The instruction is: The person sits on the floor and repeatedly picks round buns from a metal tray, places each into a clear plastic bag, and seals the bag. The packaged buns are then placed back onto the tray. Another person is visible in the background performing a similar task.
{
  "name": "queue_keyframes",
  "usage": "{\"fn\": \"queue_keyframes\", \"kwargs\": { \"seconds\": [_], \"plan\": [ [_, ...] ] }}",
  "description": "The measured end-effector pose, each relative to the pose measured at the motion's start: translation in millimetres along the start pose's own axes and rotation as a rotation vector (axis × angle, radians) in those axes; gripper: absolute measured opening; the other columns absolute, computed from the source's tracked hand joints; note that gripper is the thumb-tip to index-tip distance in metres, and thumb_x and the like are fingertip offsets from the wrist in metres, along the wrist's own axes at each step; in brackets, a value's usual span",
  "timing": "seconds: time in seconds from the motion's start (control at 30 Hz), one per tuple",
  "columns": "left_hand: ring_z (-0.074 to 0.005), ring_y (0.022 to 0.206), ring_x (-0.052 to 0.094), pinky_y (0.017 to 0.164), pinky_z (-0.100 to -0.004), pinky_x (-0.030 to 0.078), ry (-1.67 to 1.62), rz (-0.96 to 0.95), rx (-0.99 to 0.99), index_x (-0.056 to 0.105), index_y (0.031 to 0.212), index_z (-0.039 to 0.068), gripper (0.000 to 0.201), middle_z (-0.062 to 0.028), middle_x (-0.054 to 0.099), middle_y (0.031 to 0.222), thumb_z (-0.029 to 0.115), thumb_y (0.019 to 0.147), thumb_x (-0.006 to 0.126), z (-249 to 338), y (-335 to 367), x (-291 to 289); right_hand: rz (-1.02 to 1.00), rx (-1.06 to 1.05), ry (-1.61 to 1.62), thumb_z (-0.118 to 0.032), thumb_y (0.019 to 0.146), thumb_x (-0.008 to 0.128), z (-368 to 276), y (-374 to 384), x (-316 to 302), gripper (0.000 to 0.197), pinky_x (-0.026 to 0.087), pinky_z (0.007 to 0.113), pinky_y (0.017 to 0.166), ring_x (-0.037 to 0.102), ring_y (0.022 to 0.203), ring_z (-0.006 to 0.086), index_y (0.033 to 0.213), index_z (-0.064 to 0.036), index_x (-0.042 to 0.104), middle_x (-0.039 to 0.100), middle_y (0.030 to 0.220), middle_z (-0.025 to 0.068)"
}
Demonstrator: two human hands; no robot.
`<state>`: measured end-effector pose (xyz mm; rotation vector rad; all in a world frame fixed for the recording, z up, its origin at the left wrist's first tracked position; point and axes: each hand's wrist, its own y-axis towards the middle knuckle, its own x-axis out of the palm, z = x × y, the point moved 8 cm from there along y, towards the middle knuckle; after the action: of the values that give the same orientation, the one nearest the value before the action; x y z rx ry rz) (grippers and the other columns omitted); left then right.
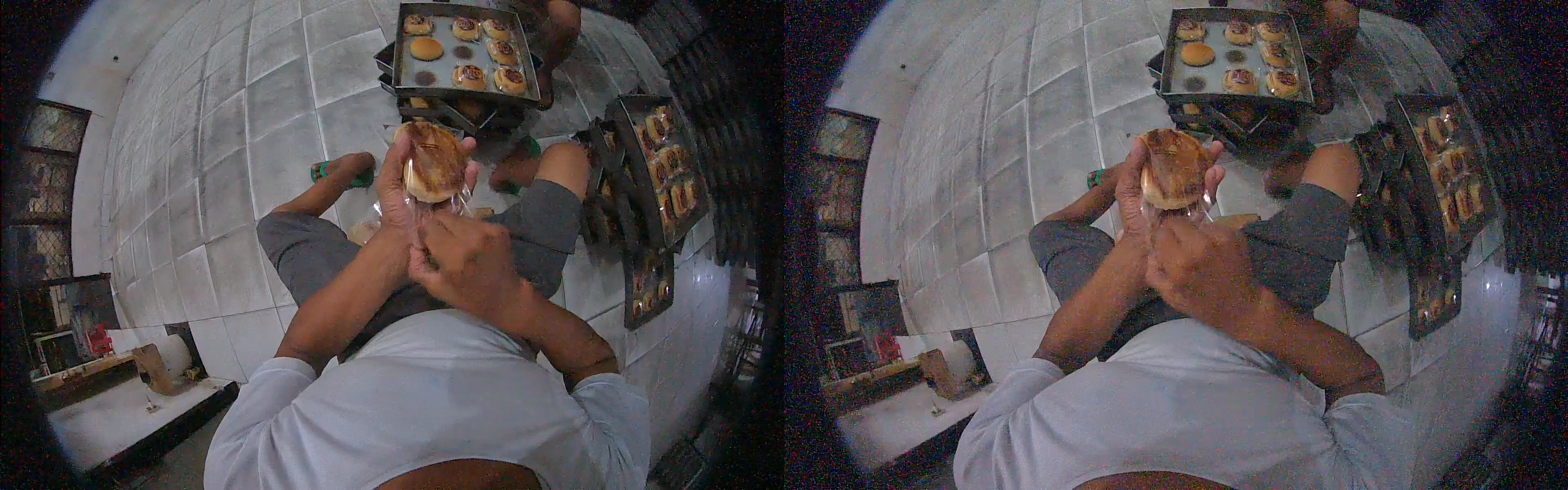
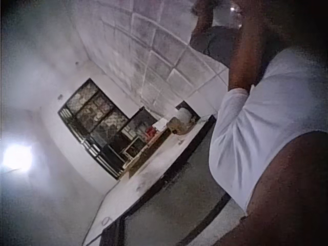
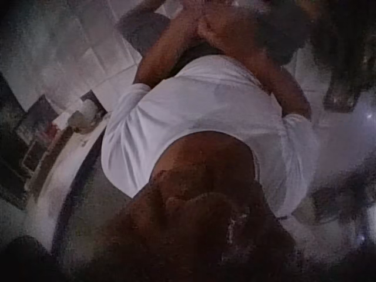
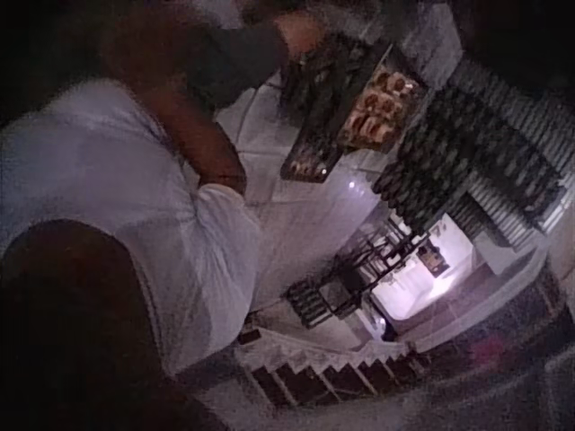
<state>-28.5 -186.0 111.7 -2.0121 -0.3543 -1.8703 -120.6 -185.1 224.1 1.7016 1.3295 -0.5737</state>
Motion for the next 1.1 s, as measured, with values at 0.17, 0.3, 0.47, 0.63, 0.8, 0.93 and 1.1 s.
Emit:
{"fn": "queue_keyframes", "kwargs": {
  "seconds": [0.17,0.3,0.47,0.63,0.8,0.93,1.1],
  "plan": [
    [-0.0401,0.111,0.068,0.091,-0.0563,0.062,-0.134,0.219,-0.016,0.054,0.137,0.007,0.071,-0.0243,0.061,0.135,0.062,0.093,0.068,-13,-4,5,-0.618,-0.329,0.878,-0.023,0.077,0.085,22,-55,-15,0.037,0.058,0.043,0.085,0.073,0.090,0.0281,0.105,-0.0046,0.070,0.073,0.101,0.0117],
    [-0.0396,0.114,0.067,0.102,-0.0596,0.054,-0.044,0.105,-0.242,0.052,0.144,0.010,0.083,-0.0199,0.060,0.139,0.071,0.090,0.066,-70,-31,64,0.339,0.036,0.079,-0.019,0.074,0.086,51,-11,-112,0.041,0.053,0.045,0.105,0.074,0.107,0.0294,0.110,-0.0021,0.075,0.077,0.112,0.0150],
    [-0.0275,0.113,0.067,0.101,-0.0467,0.051,0.602,0.341,-0.156,0.051,0.147,0.004,0.081,-0.0133,0.064,0.137,0.060,0.092,0.072,-86,-31,-17,0.219,0.400,0.297,-0.036,0.084,0.086,116,-83,-116,0.050,0.058,0.033,0.086,0.076,0.099,0.0207,0.120,-0.0030,0.074,0.078,0.105,0.0129],
    [-0.0152,0.099,0.069,0.092,-0.0302,0.055,1.279,0.361,-0.157,0.069,0.127,-0.003,0.039,-0.0072,0.074,0.109,0.026,0.101,0.072,-50,28,-90,0.245,0.958,0.750,-0.021,0.095,0.075,226,-165,-37,0.029,0.055,0.027,0.071,0.066,0.078,0.0093,0.112,0.0028,0.076,0.074,0.091,0.0038],
    [-0.0181,0.098,0.070,0.091,-0.0340,0.057,1.348,0.211,-0.179,0.070,0.123,0.000,0.035,-0.0069,0.074,0.107,0.025,0.099,0.074,-52,75,-82,0.307,1.033,0.832,-0.020,0.096,0.075,246,-149,-32,0.025,0.053,0.024,0.066,0.063,0.073,0.0077,0.109,0.0017,0.077,0.073,0.086,0.0029],
    [-0.0130,0.087,0.068,0.077,-0.0288,0.055,1.300,0.364,-0.204,0.071,0.117,-0.002,0.027,-0.0057,0.074,0.101,0.017,0.097,0.075,-53,64,-64,0.164,1.016,0.760,-0.021,0.096,0.075,258,-158,-27,0.025,0.052,0.023,0.065,0.064,0.072,0.0075,0.107,0.0009,0.078,0.073,0.087,0.0032],
    [-0.0098,0.079,0.063,0.071,-0.0259,0.052,1.216,0.329,-0.324,0.071,0.113,0.001,0.021,-0.0023,0.071,0.093,0.015,0.098,0.073,-55,27,-62,0.298,0.985,0.999,-0.016,0.095,0.075,222,-155,-25,0.020,0.052,0.023,0.066,0.063,0.070,0.0080,0.103,0.0018,0.079,0.073,0.083,0.0034]
  ]
}}
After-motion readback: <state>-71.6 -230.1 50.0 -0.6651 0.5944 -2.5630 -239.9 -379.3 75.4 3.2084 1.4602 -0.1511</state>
